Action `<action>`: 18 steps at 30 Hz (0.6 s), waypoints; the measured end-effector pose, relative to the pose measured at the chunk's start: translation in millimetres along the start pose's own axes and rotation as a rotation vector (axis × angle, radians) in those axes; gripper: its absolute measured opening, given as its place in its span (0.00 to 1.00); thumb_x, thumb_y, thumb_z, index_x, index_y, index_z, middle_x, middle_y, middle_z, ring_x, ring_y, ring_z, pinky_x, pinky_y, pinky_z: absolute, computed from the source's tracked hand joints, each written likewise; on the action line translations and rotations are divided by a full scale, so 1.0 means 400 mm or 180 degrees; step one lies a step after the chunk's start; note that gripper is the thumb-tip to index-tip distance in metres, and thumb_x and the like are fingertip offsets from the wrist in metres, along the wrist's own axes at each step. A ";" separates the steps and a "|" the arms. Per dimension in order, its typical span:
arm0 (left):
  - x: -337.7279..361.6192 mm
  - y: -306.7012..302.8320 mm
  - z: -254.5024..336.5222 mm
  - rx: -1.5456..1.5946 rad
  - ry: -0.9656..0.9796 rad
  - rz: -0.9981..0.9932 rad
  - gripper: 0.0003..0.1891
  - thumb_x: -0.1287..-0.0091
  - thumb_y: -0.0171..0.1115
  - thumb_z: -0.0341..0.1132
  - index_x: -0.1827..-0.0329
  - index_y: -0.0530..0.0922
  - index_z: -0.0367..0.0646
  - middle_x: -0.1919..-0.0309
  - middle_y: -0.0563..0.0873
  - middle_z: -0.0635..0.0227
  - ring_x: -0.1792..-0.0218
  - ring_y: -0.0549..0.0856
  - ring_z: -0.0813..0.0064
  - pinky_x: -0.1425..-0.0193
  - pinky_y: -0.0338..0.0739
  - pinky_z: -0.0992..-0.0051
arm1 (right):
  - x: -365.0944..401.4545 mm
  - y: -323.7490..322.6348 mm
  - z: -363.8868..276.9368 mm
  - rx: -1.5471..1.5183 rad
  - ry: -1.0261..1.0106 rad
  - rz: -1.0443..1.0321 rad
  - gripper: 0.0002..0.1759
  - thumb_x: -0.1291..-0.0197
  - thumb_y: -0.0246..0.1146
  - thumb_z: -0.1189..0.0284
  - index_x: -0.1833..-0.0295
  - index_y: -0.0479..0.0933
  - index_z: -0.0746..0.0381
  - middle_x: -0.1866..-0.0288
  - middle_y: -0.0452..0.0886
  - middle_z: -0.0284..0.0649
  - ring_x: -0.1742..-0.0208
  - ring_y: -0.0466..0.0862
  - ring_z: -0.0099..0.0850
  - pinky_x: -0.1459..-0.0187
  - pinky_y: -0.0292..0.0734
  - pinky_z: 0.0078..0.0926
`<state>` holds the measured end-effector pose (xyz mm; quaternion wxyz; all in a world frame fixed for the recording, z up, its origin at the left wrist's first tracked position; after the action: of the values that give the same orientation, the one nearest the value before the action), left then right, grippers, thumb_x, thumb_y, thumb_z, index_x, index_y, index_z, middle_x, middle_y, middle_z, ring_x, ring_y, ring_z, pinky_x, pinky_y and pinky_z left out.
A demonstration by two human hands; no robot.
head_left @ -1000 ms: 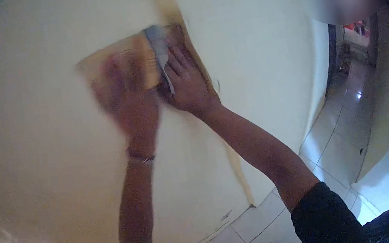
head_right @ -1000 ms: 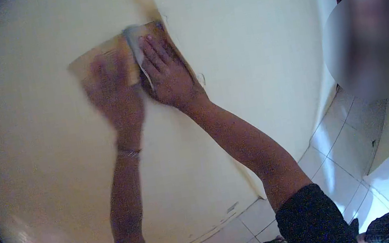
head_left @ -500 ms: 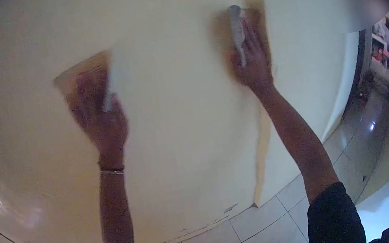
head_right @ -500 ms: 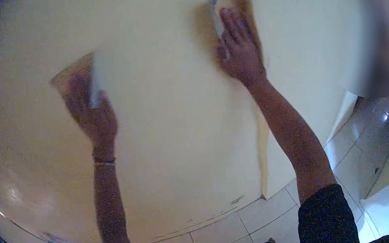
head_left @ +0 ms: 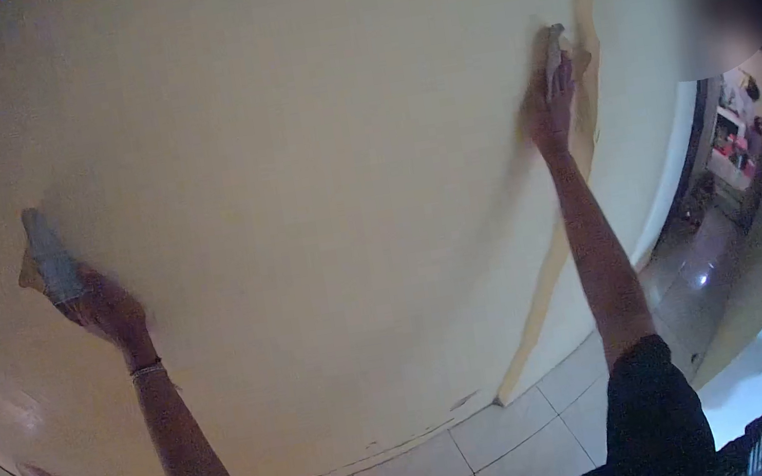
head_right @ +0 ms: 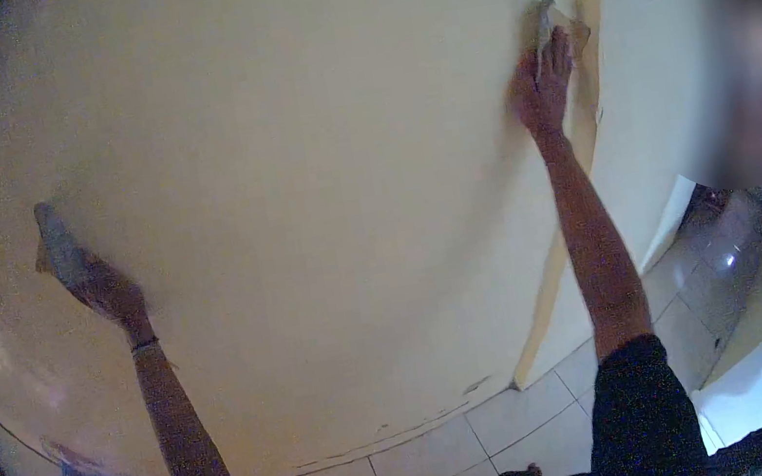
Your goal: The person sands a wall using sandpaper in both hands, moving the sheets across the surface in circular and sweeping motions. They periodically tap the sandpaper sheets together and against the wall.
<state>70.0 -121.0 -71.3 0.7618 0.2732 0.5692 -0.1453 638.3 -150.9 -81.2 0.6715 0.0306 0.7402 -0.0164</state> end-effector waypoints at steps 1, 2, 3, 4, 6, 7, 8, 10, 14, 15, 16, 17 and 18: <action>0.003 -0.002 -0.009 0.0029 -0.0021 -0.0015 0.24 0.33 0.45 0.41 0.39 0.60 0.34 0.39 0.64 0.55 0.39 0.61 0.58 0.34 0.46 0.62 | 0.000 0.015 -0.056 0.0147 -0.0032 0.0154 0.27 0.40 0.45 0.69 0.37 0.54 0.69 0.35 0.55 0.54 0.32 0.51 0.46 0.33 0.42 0.42; 0.004 -0.003 -0.019 -0.0016 0.0115 0.0007 0.25 0.33 0.44 0.43 0.39 0.59 0.34 0.39 0.63 0.54 0.38 0.60 0.58 0.34 0.47 0.62 | -0.001 0.031 -0.126 0.0290 -0.0066 0.0333 0.28 0.40 0.44 0.68 0.36 0.53 0.69 0.35 0.54 0.54 0.32 0.50 0.45 0.33 0.40 0.42; 0.003 -0.003 -0.030 -0.0061 0.0261 0.0038 0.26 0.33 0.44 0.44 0.38 0.59 0.35 0.38 0.62 0.53 0.37 0.59 0.57 0.35 0.47 0.61 | 0.000 0.029 -0.239 -0.0114 0.0127 0.0333 0.29 0.41 0.45 0.69 0.36 0.51 0.70 0.34 0.53 0.54 0.31 0.49 0.46 0.33 0.39 0.44; 0.004 0.001 -0.041 -0.0028 0.0270 0.0043 0.26 0.33 0.44 0.44 0.38 0.59 0.35 0.38 0.62 0.53 0.37 0.59 0.57 0.35 0.47 0.61 | 0.006 0.021 -0.378 -0.0522 0.0330 0.0326 0.30 0.42 0.45 0.69 0.35 0.50 0.70 0.33 0.51 0.54 0.31 0.49 0.46 0.33 0.38 0.45; 0.017 0.008 -0.063 -0.0300 0.0385 0.0216 0.27 0.33 0.43 0.45 0.37 0.57 0.36 0.37 0.60 0.52 0.36 0.57 0.56 0.34 0.46 0.60 | 0.039 0.031 -0.626 -0.0176 0.0007 -0.0252 0.34 0.39 0.42 0.61 0.33 0.42 0.68 0.30 0.42 0.50 0.29 0.40 0.42 0.33 0.31 0.44; 0.023 0.012 -0.077 -0.0269 0.0398 0.0200 0.27 0.33 0.43 0.45 0.37 0.57 0.36 0.37 0.60 0.52 0.36 0.57 0.56 0.34 0.46 0.60 | 0.058 0.030 -0.747 -0.0639 -0.0109 -0.0390 0.35 0.41 0.44 0.64 0.32 0.42 0.68 0.30 0.42 0.49 0.29 0.40 0.42 0.33 0.30 0.45; 0.031 0.015 -0.091 -0.0232 0.0358 0.0211 0.27 0.33 0.42 0.47 0.37 0.57 0.37 0.37 0.60 0.54 0.36 0.59 0.57 0.33 0.47 0.60 | 0.077 0.028 -0.858 -0.0956 -0.0194 -0.0586 0.34 0.42 0.46 0.68 0.33 0.43 0.67 0.30 0.43 0.48 0.29 0.42 0.41 0.33 0.31 0.43; 0.043 0.022 -0.105 -0.0130 0.0295 0.0179 0.28 0.33 0.41 0.48 0.37 0.57 0.38 0.37 0.60 0.55 0.37 0.60 0.58 0.33 0.48 0.60 | 0.122 0.037 -1.054 -0.1690 -0.0360 -0.0679 0.32 0.44 0.47 0.73 0.33 0.48 0.66 0.31 0.47 0.48 0.30 0.45 0.41 0.32 0.33 0.39; 0.006 0.008 -0.016 0.2294 -0.1034 0.0010 0.30 0.37 0.51 0.46 0.38 0.59 0.36 0.40 0.66 0.59 0.39 0.65 0.66 0.35 0.55 0.66 | 0.171 -0.004 -1.207 -0.2473 -0.0775 -0.0473 0.34 0.51 0.53 0.68 0.37 0.57 0.66 0.34 0.56 0.49 0.31 0.52 0.39 0.32 0.39 0.43; -0.017 -0.001 0.025 0.1580 -0.0530 -0.0064 0.30 0.37 0.49 0.48 0.38 0.61 0.36 0.40 0.66 0.59 0.40 0.66 0.66 0.35 0.56 0.67 | 0.174 -0.011 -1.195 -0.2649 -0.0737 -0.0531 0.35 0.53 0.53 0.67 0.37 0.57 0.66 0.34 0.56 0.49 0.31 0.53 0.38 0.32 0.40 0.44; -0.031 0.003 0.060 0.0857 -0.0023 -0.0110 0.30 0.37 0.47 0.51 0.39 0.62 0.36 0.40 0.66 0.59 0.40 0.66 0.66 0.35 0.56 0.68 | 0.166 -0.011 -1.177 -0.2836 -0.0712 -0.0584 0.36 0.56 0.54 0.67 0.37 0.58 0.66 0.34 0.57 0.48 0.32 0.54 0.37 0.33 0.41 0.44; -0.028 0.014 0.074 0.1639 -0.0608 -0.0049 0.29 0.36 0.47 0.49 0.39 0.62 0.36 0.40 0.66 0.59 0.40 0.67 0.65 0.35 0.57 0.68 | 0.157 -0.003 -1.157 -0.2609 -0.0765 -0.0540 0.36 0.56 0.53 0.67 0.37 0.57 0.67 0.34 0.57 0.49 0.32 0.54 0.39 0.33 0.42 0.44; -0.020 0.020 0.072 0.1668 -0.0617 -0.0074 0.29 0.36 0.47 0.49 0.39 0.62 0.36 0.40 0.66 0.59 0.40 0.67 0.65 0.35 0.57 0.68 | 0.154 0.005 -1.131 -0.2574 -0.0747 -0.0546 0.36 0.56 0.53 0.67 0.37 0.57 0.67 0.34 0.57 0.49 0.32 0.54 0.39 0.33 0.42 0.44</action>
<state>94.6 -132.0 -55.7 0.7143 0.4392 0.4397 -0.3218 183.3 -117.9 -98.3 0.7052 -0.2988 0.6056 0.2158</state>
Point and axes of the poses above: each hand's wrist, its own x-axis away from the middle knuckle, its own y-axis out of the palm, z = x × y, the point moved 1 cm from there along -x, towards the middle knuckle
